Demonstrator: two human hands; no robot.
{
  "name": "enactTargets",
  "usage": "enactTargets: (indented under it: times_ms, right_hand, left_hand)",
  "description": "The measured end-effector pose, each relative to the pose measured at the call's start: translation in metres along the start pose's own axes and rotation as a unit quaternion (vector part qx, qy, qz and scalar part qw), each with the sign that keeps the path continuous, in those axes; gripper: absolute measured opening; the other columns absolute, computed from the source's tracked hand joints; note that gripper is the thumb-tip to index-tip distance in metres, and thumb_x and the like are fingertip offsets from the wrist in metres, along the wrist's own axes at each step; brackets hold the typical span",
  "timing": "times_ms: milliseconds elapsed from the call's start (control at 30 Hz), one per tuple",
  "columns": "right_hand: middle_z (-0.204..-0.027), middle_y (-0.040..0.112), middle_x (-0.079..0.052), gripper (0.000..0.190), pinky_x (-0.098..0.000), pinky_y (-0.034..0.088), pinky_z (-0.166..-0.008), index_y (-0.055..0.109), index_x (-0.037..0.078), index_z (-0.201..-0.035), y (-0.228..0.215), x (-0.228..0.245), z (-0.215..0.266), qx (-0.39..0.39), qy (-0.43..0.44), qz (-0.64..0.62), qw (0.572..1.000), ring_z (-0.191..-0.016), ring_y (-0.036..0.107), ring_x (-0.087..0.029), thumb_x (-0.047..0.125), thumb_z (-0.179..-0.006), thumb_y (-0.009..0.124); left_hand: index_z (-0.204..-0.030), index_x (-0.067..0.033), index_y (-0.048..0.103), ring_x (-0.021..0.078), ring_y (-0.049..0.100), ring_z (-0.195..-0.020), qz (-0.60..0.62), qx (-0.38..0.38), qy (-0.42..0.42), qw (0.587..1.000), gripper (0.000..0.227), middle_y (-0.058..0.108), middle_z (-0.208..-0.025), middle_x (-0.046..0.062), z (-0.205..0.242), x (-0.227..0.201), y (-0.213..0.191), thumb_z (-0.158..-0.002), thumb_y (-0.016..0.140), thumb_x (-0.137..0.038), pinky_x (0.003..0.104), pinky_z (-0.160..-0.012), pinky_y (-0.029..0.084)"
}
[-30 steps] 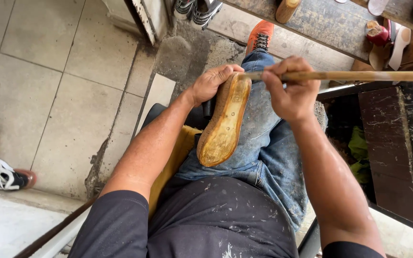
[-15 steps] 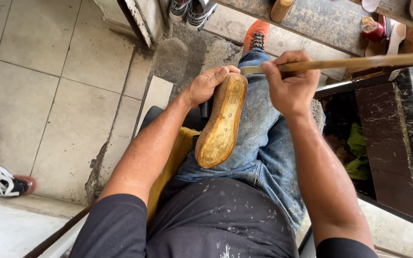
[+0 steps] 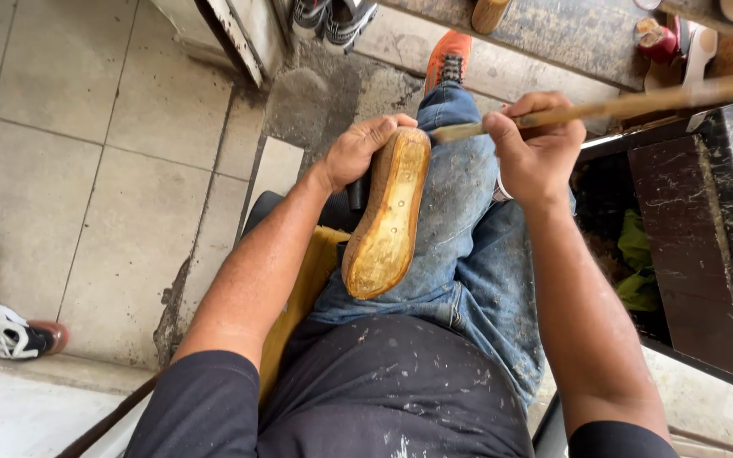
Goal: The person sits in a chair and applies a white substance to the sole of a shoe using a brush. They hold the shoe in their left hand and repeatedly dip the brush into a small container to continue painting the sole.
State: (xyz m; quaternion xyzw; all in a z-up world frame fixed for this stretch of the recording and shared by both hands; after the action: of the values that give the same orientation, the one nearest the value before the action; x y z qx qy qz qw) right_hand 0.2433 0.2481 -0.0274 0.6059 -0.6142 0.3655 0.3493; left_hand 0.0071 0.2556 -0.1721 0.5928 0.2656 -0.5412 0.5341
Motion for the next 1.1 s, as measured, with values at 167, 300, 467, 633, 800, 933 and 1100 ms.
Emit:
enactTargets:
  times_ms: [167, 300, 467, 633, 800, 933, 1100]
  right_hand:
    - [-0.081, 0.07, -0.027, 0.033, -0.0244, 0.047, -0.043, 0.056, -0.007, -0.097, 0.024, 0.036, 0.005, 0.017, 0.031, -0.003, 0.999, -0.05, 0.06, -0.016, -0.003, -0.094, 0.088]
    - [-0.085, 0.07, -0.029, 0.026, -0.0254, 0.046, -0.044, 0.052, -0.008, -0.101, 0.009, 0.016, -0.001, -0.003, 0.005, -0.04, 0.999, -0.05, 0.058, -0.016, -0.012, -0.099, 0.078]
    - [-0.08, 0.066, -0.021, 0.027, -0.0275, 0.05, -0.043, 0.054, -0.001, -0.098, 0.047, 0.037, -0.006, 0.044, 0.085, -0.044, 0.994, -0.052, 0.061, -0.018, -0.006, -0.096, 0.081]
    - [-0.08, 0.064, -0.017, 0.025, -0.0271, 0.049, -0.044, 0.053, 0.005, -0.1, 0.055, 0.045, -0.014, 0.04, 0.089, -0.046, 0.994, -0.055, 0.059, -0.019, -0.009, -0.101, 0.074]
    - [-0.077, 0.063, -0.009, 0.022, -0.0265, 0.058, -0.049, 0.057, 0.003, -0.102, 0.053, 0.048, -0.016, 0.045, 0.071, 0.116, 0.99, -0.06, 0.064, -0.016, 0.0, -0.104, 0.079]
    - [-0.087, 0.071, -0.027, 0.026, -0.0253, 0.05, -0.047, 0.056, -0.006, -0.1, 0.065, 0.047, -0.002, 0.063, -0.041, -0.018, 0.997, -0.059, 0.065, -0.019, -0.007, -0.097, 0.082]
    - [-0.087, 0.071, -0.026, 0.026, -0.0258, 0.053, -0.048, 0.058, -0.005, -0.095, 0.084, 0.063, 0.002, 0.148, -0.022, -0.062, 0.987, -0.06, 0.068, -0.02, -0.01, -0.089, 0.083]
  left_hand:
    - [-0.121, -0.0228, 0.074, 0.0084, 0.07, -0.084, 0.014, -0.006, -0.007, 1.0, 0.035, 0.073, -0.088, 0.001, 0.005, -0.002, 0.002, -0.101, 0.061, -0.048, 0.025, -0.078, 0.059]
    - [-0.12, -0.0218, 0.074, 0.0083, 0.071, -0.085, 0.017, -0.005, -0.01, 1.0, 0.034, 0.075, -0.09, 0.002, 0.003, -0.002, 0.004, -0.101, 0.062, -0.047, 0.026, -0.081, 0.06]
    - [-0.12, -0.0175, 0.072, 0.0076, 0.064, -0.094, -0.021, 0.04, 0.011, 0.999, 0.043, 0.071, -0.102, -0.001, 0.019, -0.035, 0.021, -0.1, 0.055, -0.052, 0.024, -0.087, 0.051]
    - [-0.124, -0.0126, 0.069, 0.0047, 0.058, -0.103, -0.029, 0.073, 0.035, 0.996, 0.049, 0.068, -0.115, -0.003, 0.016, -0.032, 0.019, -0.102, 0.05, -0.052, 0.019, -0.094, 0.043]
    - [-0.119, -0.0122, 0.07, 0.0068, 0.059, -0.106, -0.039, 0.069, 0.042, 0.996, 0.05, 0.068, -0.117, -0.002, 0.019, -0.038, 0.023, -0.1, 0.051, -0.054, 0.021, -0.098, 0.043]
    - [-0.12, -0.024, 0.076, 0.0106, 0.069, -0.094, -0.046, -0.03, 0.009, 0.998, 0.033, 0.076, -0.099, 0.002, 0.005, -0.007, 0.006, -0.101, 0.062, -0.048, 0.029, -0.09, 0.058]
    - [-0.118, -0.0244, 0.076, 0.0126, 0.067, -0.091, -0.07, -0.041, -0.002, 0.997, 0.039, 0.074, -0.093, 0.002, -0.001, -0.009, 0.005, -0.098, 0.063, -0.055, 0.029, -0.088, 0.056]
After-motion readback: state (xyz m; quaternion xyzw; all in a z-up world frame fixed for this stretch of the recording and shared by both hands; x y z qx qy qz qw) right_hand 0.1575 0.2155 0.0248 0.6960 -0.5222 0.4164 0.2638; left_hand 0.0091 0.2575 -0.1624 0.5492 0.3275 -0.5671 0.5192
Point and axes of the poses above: each hand's wrist, its own z-axis away from the middle knuckle, its own y-axis out of the palm, x = y × z, the point moved 8 cm from there along -z, towards the middle knuckle
